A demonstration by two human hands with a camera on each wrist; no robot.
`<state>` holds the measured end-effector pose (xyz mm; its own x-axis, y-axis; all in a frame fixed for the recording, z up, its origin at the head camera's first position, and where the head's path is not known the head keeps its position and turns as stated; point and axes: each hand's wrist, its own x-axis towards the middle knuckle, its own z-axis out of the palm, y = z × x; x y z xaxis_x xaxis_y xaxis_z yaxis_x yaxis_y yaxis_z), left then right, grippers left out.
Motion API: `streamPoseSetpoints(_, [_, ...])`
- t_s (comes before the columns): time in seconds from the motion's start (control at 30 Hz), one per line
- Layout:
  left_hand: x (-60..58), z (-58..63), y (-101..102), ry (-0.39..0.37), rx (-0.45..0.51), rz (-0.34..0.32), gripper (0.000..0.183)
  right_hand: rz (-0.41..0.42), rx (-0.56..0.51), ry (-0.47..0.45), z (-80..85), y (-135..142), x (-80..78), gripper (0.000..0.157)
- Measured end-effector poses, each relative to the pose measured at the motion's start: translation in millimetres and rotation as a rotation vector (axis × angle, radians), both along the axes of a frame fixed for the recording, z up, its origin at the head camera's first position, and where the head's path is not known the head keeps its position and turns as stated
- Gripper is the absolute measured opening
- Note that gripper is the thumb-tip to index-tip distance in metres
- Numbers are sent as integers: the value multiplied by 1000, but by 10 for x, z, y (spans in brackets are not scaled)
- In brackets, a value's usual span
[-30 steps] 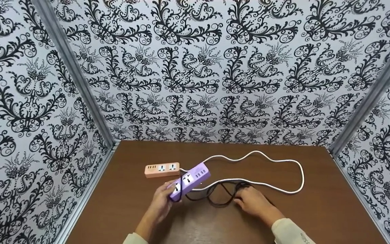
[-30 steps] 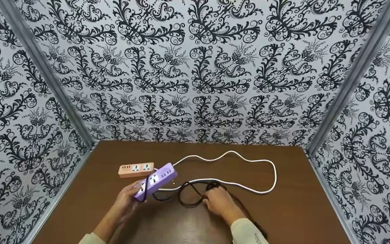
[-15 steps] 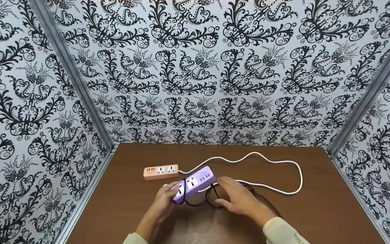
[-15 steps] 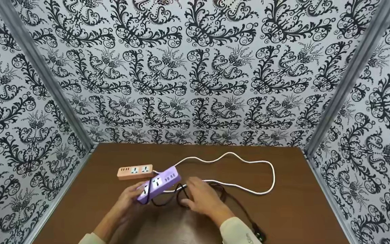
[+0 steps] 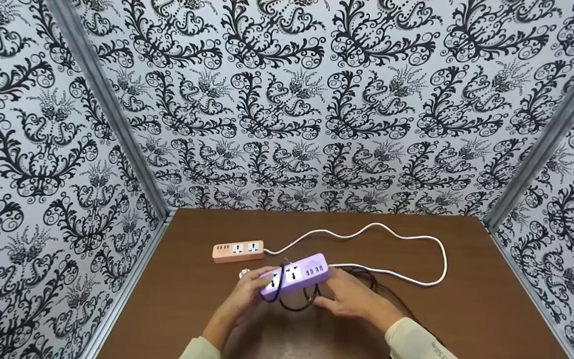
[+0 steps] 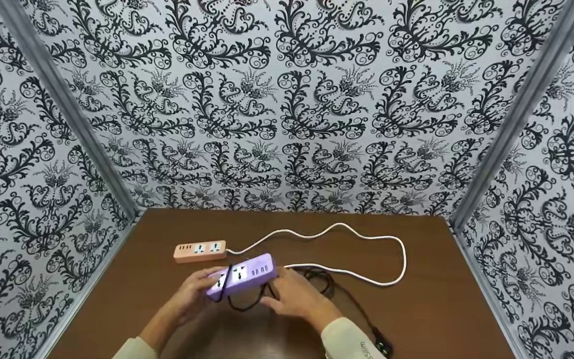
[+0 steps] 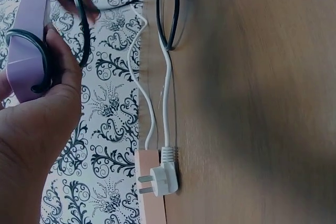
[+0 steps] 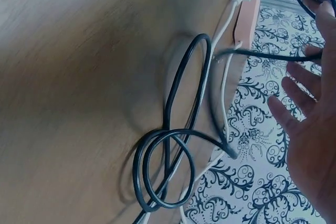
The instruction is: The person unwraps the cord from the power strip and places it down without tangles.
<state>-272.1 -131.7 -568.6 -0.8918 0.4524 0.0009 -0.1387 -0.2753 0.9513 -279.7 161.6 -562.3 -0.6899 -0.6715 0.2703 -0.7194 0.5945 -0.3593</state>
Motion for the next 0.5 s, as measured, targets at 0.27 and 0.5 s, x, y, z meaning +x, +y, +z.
streamPoseSetpoints(0.27, [-55,24,-46,5,-66,15,33,71,24,-344,92,88,50,34])
streamPoseSetpoints(0.5, [-53,37,-85,-16,-60,18,33,-15,43,-369,88,102,7,25])
